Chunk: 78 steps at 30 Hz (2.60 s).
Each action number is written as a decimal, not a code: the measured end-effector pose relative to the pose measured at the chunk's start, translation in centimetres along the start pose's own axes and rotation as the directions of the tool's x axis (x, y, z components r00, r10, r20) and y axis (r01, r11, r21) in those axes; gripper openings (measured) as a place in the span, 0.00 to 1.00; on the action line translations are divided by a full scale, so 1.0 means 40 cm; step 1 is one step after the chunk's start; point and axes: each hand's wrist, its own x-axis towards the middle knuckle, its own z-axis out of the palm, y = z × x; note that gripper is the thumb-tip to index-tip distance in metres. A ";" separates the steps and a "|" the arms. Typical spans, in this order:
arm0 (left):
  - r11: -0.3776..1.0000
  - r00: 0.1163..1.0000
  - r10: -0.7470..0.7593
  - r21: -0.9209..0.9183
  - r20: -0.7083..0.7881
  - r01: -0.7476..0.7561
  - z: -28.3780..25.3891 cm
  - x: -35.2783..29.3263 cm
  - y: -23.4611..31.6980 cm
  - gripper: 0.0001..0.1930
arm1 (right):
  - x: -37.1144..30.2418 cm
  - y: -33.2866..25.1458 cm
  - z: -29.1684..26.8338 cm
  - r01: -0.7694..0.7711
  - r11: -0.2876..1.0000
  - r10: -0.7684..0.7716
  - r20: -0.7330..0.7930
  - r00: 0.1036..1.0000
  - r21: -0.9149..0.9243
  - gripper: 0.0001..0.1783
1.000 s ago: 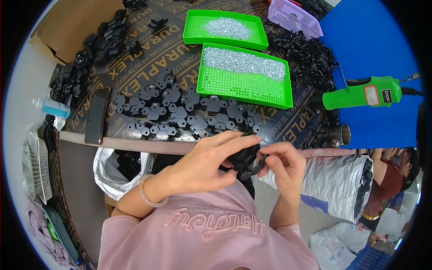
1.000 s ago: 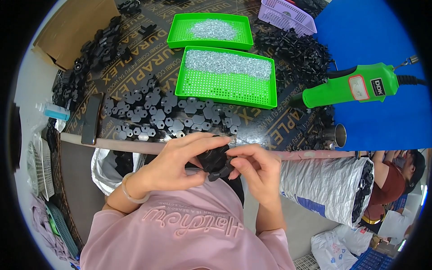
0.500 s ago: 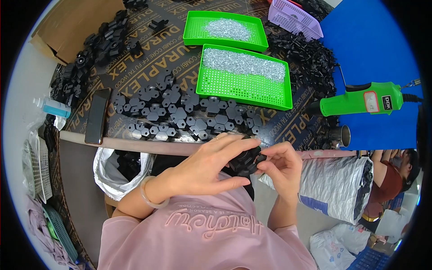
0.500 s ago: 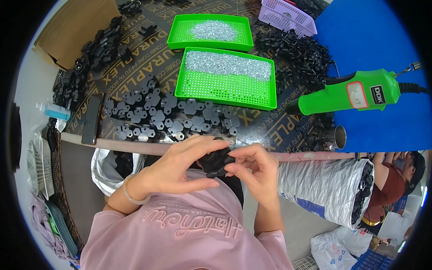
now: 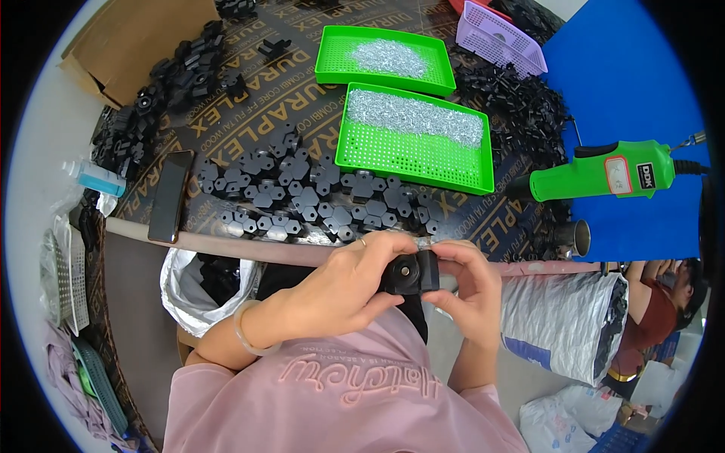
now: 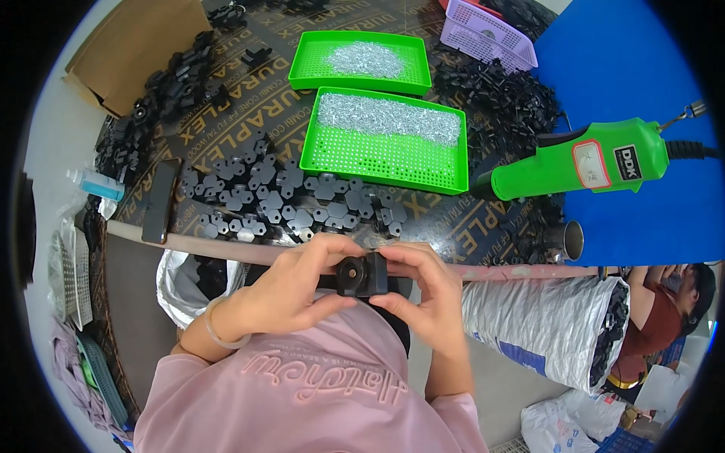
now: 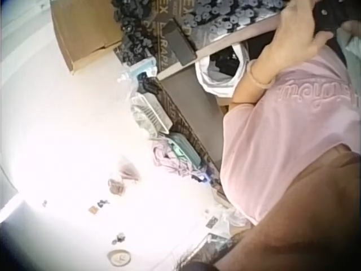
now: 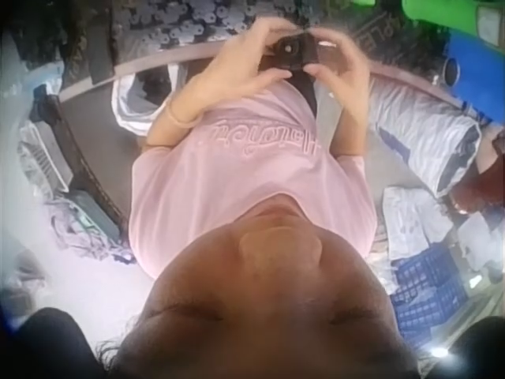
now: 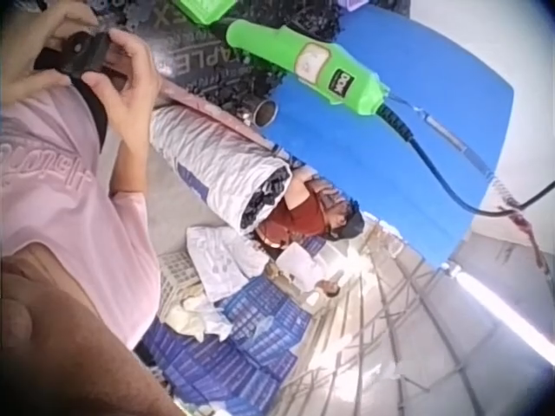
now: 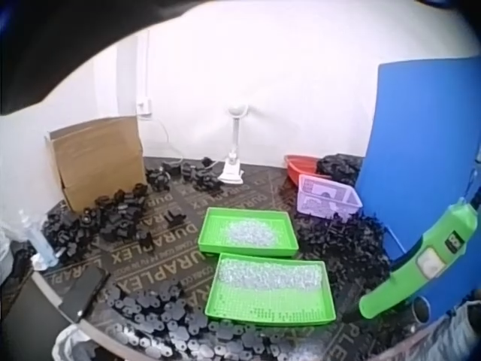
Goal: Assembling small black plastic components by inserting metal pins and securing them using an electric screwdriver.
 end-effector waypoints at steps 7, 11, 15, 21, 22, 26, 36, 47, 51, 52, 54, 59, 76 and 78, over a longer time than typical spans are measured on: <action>0.943 0.973 0.166 0.315 -0.160 -0.109 -0.095 0.045 0.006 0.30 | 0.022 -0.007 0.024 0.120 0.991 -0.125 -0.107 0.986 -0.056 0.36; 0.777 0.942 0.089 0.614 -0.323 0.137 -0.307 0.140 -0.050 0.24 | 0.013 -0.001 -0.032 0.115 0.981 -0.158 -0.305 0.939 -0.154 0.28; 0.499 0.978 -0.039 0.844 -0.206 0.197 -0.455 0.232 -0.180 0.27 | 0.023 -0.007 -0.056 0.063 0.927 -0.223 -0.409 0.885 -0.369 0.14; 0.747 0.954 -0.281 0.601 -0.103 0.285 -0.532 0.295 -0.300 0.25 | 0.012 -0.001 -0.089 -0.031 0.898 -0.187 -0.445 0.876 -0.438 0.10; 0.758 0.972 -0.226 0.614 -0.069 0.220 -0.534 0.289 -0.314 0.26 | 0.014 -0.003 -0.090 -0.034 0.898 -0.186 -0.447 0.875 -0.439 0.10; 0.745 0.982 -0.187 0.657 0.033 0.120 -0.521 0.277 -0.296 0.27 | 0.030 -0.004 -0.092 -0.066 0.876 -0.190 -0.469 0.863 -0.477 0.08; 0.527 0.997 0.065 0.850 -0.033 -0.006 -0.525 0.262 -0.190 0.17 | 0.058 0.008 -0.205 0.288 0.646 -0.749 -0.514 0.419 -0.707 0.25; 0.683 0.969 0.228 0.695 0.092 -0.226 0.002 0.201 -0.059 0.23 | 0.210 -0.114 -0.223 0.305 0.923 -0.380 -0.420 0.824 -0.235 0.61; 0.611 0.974 0.183 0.761 0.133 -0.219 0.035 0.213 -0.066 0.21 | 0.214 -0.106 -0.268 0.374 0.914 -0.406 -0.332 0.852 -0.157 0.45; 0.589 0.972 0.166 0.775 0.163 -0.231 0.046 0.216 -0.065 0.20 | 0.216 -0.108 -0.275 0.387 0.911 -0.412 -0.338 0.846 -0.141 0.44; 0.568 0.974 0.173 0.792 0.148 -0.222 0.085 0.222 -0.060 0.19 | 0.231 -0.121 -0.280 0.418 0.904 -0.422 -0.334 0.843 -0.089 0.44; 0.605 0.984 0.158 0.796 -0.078 -0.034 0.219 0.240 -0.091 0.23 | 0.289 -0.124 -0.303 0.490 0.871 -0.476 -0.247 0.844 -0.005 0.42; 0.983 0.946 -0.084 0.131 -0.314 0.131 0.229 0.224 -0.109 0.32 | 0.356 0.017 -0.205 0.535 0.845 -0.453 -0.500 0.738 0.024 0.16; 0.984 0.943 -0.077 0.130 -0.323 0.125 0.228 0.225 -0.113 0.32 | 0.357 0.014 -0.200 0.469 0.883 -0.392 -0.551 0.737 -0.001 0.16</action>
